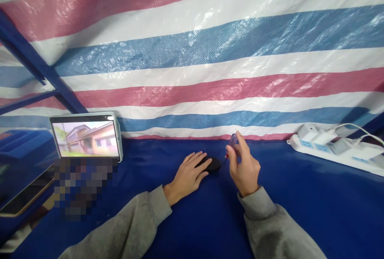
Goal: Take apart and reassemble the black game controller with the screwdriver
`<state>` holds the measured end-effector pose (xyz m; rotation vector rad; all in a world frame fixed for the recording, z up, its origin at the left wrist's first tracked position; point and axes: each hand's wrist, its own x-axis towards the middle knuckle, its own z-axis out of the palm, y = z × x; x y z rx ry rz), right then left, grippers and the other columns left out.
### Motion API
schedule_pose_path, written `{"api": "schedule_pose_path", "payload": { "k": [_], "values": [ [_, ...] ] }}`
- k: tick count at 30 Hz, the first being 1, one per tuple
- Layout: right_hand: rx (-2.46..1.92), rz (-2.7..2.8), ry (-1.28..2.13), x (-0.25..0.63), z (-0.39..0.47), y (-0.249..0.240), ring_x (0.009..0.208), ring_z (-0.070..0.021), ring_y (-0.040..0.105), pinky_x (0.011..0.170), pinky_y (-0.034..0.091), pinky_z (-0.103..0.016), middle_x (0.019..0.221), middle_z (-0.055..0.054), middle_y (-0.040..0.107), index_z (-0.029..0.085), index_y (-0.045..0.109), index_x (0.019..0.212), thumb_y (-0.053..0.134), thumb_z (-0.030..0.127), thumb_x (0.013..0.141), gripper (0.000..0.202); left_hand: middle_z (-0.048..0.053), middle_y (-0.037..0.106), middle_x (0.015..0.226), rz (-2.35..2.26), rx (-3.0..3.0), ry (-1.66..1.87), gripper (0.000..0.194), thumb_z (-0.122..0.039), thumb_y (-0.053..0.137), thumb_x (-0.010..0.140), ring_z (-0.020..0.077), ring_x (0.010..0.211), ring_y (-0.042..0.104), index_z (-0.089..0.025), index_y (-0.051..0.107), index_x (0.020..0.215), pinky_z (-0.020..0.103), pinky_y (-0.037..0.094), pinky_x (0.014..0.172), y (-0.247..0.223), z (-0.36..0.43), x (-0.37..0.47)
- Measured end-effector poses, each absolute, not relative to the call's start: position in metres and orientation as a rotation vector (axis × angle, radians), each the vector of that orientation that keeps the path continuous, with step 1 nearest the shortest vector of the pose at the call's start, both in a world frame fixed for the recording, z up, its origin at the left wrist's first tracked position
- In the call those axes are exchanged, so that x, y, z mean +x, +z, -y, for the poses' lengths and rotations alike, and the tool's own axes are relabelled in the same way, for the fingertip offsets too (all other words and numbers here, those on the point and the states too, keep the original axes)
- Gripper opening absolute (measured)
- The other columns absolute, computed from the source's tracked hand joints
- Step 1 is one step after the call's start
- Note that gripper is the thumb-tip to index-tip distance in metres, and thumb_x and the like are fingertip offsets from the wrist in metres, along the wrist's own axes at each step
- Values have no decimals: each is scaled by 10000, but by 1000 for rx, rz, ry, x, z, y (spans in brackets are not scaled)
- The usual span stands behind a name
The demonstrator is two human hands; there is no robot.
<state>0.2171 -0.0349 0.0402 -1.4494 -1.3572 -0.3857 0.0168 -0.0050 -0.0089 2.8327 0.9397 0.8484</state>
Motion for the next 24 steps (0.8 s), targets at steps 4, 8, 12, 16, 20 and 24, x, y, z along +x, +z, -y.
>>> {"api": "schedule_pose_path", "payload": {
  "k": [4,8,12,16,20,24],
  "values": [
    [-1359,1401,-227,220,35,12,739,-185,762,685,595,-283,829,-41,781,174,458,1401,532,371,965,484,87,544,1448,-919,2852,851,396,-316,549,990,246,1371,487,-241,539,1378,474,401,1147,-8,5,17],
    [-1301,1432,-137,221,35,2,726,-170,765,699,609,-271,881,-47,786,177,451,1386,545,361,963,471,74,541,1453,-921,2871,816,393,-321,563,988,228,1383,474,-248,542,1374,453,385,1163,-8,4,17],
    [-1286,1464,-157,220,36,2,727,-165,767,681,608,-246,893,-46,787,183,468,1364,555,330,960,439,71,534,1460,-896,2881,825,386,-330,538,1002,234,1392,464,-249,535,1379,455,382,1165,-10,3,17],
    [-1276,1457,-113,219,36,2,709,-163,764,671,612,-246,905,-53,784,181,453,1372,539,329,967,440,72,543,1453,-895,2871,852,388,-339,543,1000,237,1385,474,-236,537,1375,452,392,1162,-10,2,17],
    [-1271,1443,-68,218,36,2,711,-173,764,678,619,-273,935,-67,777,179,457,1364,536,339,966,436,71,544,1452,-888,2866,850,380,-346,546,999,232,1381,479,-240,546,1364,454,399,1159,-9,3,17],
    [-1236,1449,-42,216,36,2,708,-166,762,680,620,-271,927,-65,773,178,458,1357,531,332,969,424,71,550,1446,-885,2868,869,383,-345,549,998,236,1374,487,-232,546,1364,453,393,1164,-10,3,17]
  ]
}}
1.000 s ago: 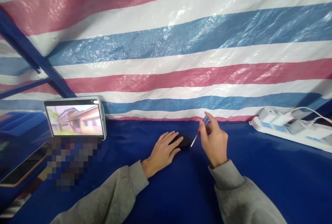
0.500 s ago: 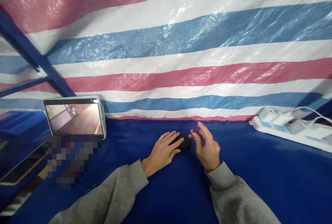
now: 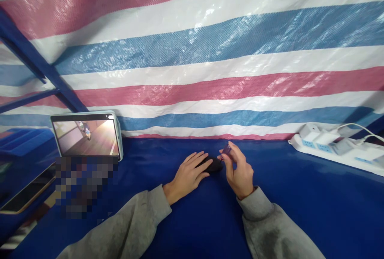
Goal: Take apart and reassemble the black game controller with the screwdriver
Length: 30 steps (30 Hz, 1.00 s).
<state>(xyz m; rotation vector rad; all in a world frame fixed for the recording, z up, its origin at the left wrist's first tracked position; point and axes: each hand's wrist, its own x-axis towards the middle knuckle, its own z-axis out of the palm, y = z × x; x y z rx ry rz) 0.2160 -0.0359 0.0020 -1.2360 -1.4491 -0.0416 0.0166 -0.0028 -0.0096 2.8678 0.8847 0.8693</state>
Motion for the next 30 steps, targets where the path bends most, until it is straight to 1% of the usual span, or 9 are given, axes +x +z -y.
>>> {"api": "schedule_pose_path", "payload": {
  "k": [6,8,10,13,16,20,25,27,30],
  "values": [
    [-1266,1434,-25,216,35,1,734,-169,757,731,620,-298,974,-76,761,177,466,1352,543,346,960,434,75,543,1452,-886,2884,841,386,-348,555,994,230,1375,487,-245,549,1366,449,403,1158,-8,3,17],
    [-1280,1373,-108,215,33,7,736,-177,747,734,615,-314,987,-85,748,174,513,1302,620,379,911,454,77,542,1453,-882,2895,836,381,-349,542,1000,232,1377,485,-239,551,1365,450,399,1161,-8,3,17],
    [-1307,1277,-237,211,29,17,675,-166,714,675,603,-307,977,-85,729,175,579,1208,706,421,839,461,75,546,1450,-887,2896,839,379,-348,539,1001,233,1379,482,-235,552,1363,451,395,1164,-8,3,17],
    [-1348,1261,-321,204,25,29,671,-159,675,695,592,-328,934,-78,707,180,622,1142,674,420,863,372,70,552,1444,-892,2898,839,393,-351,554,994,225,1382,478,-239,545,1371,447,391,1169,-9,2,17],
    [-1318,1334,-321,200,28,32,768,-188,698,768,596,-357,979,-93,719,192,621,1189,600,367,918,324,71,545,1450,-886,2911,832,403,-352,555,994,219,1387,472,-241,535,1381,443,390,1173,-10,2,17],
    [-1263,1434,-286,204,35,25,901,-217,717,848,588,-377,1035,-99,732,206,581,1282,562,292,939,354,74,541,1454,-874,2892,852,386,-350,534,1005,230,1388,472,-243,538,1375,461,395,1168,-11,2,16],
    [-1240,1365,-313,210,34,20,797,-209,698,784,592,-374,943,-80,721,204,613,1227,711,333,842,417,70,537,1458,-869,2877,844,399,-356,539,1001,226,1396,461,-239,529,1383,455,372,1187,-11,2,15],
    [-1249,1355,-270,211,35,20,789,-205,699,782,592,-377,965,-87,717,202,611,1240,684,326,863,403,64,527,1468,-864,2885,827,405,-360,540,1000,220,1405,447,-242,524,1388,446,360,1195,-11,1,16],
    [-1226,1409,-161,211,37,18,830,-206,712,827,591,-395,1008,-92,719,203,542,1351,589,298,924,440,69,501,1489,-866,2886,789,411,-345,516,1013,220,1426,415,-242,500,1410,446,339,1206,-10,2,16]
  ]
}}
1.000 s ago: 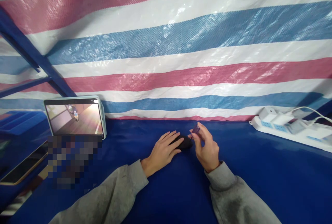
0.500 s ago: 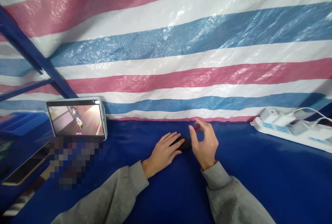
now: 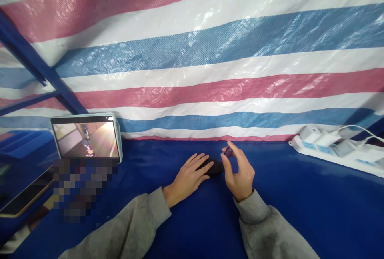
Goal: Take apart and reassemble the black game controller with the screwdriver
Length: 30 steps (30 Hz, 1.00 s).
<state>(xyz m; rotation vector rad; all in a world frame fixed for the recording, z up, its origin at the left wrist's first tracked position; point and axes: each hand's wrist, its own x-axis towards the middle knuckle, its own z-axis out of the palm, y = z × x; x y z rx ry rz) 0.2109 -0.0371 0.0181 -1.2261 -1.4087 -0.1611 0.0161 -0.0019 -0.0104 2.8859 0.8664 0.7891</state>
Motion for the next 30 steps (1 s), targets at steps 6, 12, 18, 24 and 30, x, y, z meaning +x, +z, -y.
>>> {"api": "schedule_pose_path", "payload": {
  "k": [6,12,18,24,30],
  "values": [
    [-1215,1517,-129,213,39,24,835,-190,697,831,583,-393,1018,-87,703,210,428,1460,480,263,973,492,107,424,1539,-836,2833,701,472,-201,481,993,246,1472,330,-212,431,1462,488,292,1220,-4,6,15],
    [-1252,1475,-433,216,38,30,849,-225,672,842,570,-407,898,-85,699,195,540,1361,644,303,896,488,109,403,1553,-771,2820,690,494,-173,467,987,236,1482,308,-207,403,1476,483,286,1224,-3,6,14],
    [-1205,1380,-460,218,35,21,804,-205,712,803,588,-356,950,-83,739,177,576,1312,692,306,862,482,115,415,1545,-771,2824,695,485,-169,485,976,245,1471,331,-197,435,1458,478,281,1224,-4,4,16],
    [-1197,1430,-529,218,37,28,897,-224,705,829,590,-376,1012,-107,719,185,610,1294,679,247,869,435,113,410,1548,-749,2850,692,501,-150,495,959,241,1460,351,-199,436,1454,477,291,1220,-3,5,15],
    [-1164,1395,-491,219,38,25,890,-236,706,823,594,-418,968,-105,734,179,582,1340,641,222,887,459,115,422,1540,-764,2836,711,490,-154,497,965,248,1449,372,-206,443,1449,483,322,1203,-4,4,15]
  ]
}}
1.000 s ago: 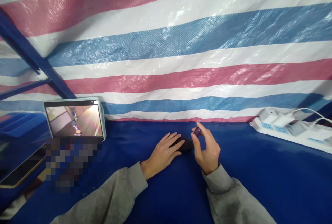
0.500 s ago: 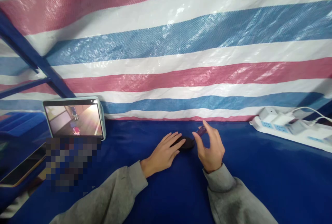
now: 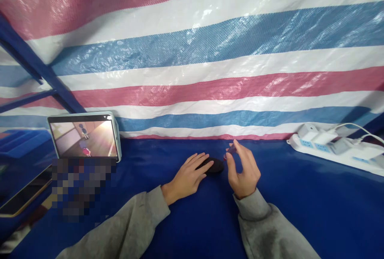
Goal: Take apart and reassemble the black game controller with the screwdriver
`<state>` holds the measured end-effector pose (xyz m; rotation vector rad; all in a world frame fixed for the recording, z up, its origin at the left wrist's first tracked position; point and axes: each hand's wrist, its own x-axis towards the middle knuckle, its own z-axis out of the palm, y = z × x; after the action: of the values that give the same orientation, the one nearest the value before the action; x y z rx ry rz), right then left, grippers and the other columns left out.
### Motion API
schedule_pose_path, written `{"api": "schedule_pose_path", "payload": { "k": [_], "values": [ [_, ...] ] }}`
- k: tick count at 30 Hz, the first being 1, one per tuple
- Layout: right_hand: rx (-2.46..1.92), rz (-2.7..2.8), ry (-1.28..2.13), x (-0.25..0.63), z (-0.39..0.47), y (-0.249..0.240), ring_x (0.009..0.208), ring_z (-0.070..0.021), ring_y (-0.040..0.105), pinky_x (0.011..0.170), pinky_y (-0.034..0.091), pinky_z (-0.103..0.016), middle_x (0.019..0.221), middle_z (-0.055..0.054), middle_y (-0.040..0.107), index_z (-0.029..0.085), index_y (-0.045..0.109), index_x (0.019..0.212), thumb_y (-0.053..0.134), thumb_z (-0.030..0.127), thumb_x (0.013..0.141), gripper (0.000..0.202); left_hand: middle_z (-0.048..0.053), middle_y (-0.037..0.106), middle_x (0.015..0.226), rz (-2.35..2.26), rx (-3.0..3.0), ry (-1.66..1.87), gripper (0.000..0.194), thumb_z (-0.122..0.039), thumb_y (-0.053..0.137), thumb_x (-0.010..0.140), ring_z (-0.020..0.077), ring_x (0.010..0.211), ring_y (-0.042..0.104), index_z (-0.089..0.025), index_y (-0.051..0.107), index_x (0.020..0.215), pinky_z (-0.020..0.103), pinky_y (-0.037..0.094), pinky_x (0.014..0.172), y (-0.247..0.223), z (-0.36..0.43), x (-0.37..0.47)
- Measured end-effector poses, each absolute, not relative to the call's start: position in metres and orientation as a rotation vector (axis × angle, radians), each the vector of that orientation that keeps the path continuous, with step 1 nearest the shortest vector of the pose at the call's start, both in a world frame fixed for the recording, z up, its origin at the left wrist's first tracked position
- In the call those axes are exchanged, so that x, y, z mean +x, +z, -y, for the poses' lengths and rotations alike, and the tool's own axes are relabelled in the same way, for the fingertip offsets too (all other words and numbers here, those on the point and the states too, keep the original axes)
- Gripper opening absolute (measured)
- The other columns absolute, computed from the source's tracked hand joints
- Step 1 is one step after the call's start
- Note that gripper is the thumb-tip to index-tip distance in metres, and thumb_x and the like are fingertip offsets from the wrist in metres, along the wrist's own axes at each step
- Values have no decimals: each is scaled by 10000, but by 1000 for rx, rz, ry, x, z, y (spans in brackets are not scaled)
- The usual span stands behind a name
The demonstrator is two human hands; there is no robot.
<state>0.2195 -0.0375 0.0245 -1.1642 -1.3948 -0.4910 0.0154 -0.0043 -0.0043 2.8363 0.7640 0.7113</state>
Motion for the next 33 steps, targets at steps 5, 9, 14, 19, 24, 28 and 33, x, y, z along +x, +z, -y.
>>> {"api": "schedule_pose_path", "payload": {
  "k": [5,9,14,19,24,28,33],
  "values": [
    [-1176,1416,-440,221,37,23,944,-242,697,864,583,-437,1009,-107,727,188,592,1314,650,242,883,438,110,422,1540,-750,2837,719,500,-148,492,964,249,1448,373,-222,435,1455,500,326,1198,-5,4,15],
    [-1179,1320,-599,220,37,24,924,-238,689,828,581,-404,1001,-100,711,193,666,1187,736,232,815,380,108,426,1539,-766,2836,717,500,-162,500,967,240,1446,377,-216,431,1459,485,320,1204,-5,3,15],
    [-1173,1417,-468,219,39,26,960,-228,680,869,565,-410,1081,-112,704,204,549,1372,605,210,905,470,113,439,1528,-757,2847,706,496,-155,505,960,243,1438,390,-209,444,1449,488,325,1199,-4,4,15],
    [-1232,1335,-546,218,38,25,946,-233,651,854,557,-414,995,-98,658,198,632,1255,686,293,859,411,116,432,1533,-746,2851,716,501,-148,504,956,248,1439,388,-209,442,1449,493,328,1197,-4,5,15],
    [-1192,1376,-518,216,39,25,909,-228,670,826,558,-402,977,-101,693,189,571,1341,625,203,893,452,121,437,1528,-751,2855,714,493,-148,513,953,247,1436,391,-201,454,1440,489,333,1194,-3,4,15],
    [-1195,1426,-430,216,39,26,936,-232,678,840,565,-412,1003,-111,708,184,497,1418,565,208,926,497,116,429,1535,-755,2857,713,499,-148,515,952,243,1438,389,-205,452,1444,478,321,1202,-3,4,15],
    [-1198,1335,-512,215,39,27,843,-219,678,822,573,-398,909,-80,705,187,581,1338,677,229,861,489,115,434,1532,-758,2853,716,490,-157,502,963,242,1437,391,-207,447,1447,480,327,1198,-3,4,15]
  ]
}}
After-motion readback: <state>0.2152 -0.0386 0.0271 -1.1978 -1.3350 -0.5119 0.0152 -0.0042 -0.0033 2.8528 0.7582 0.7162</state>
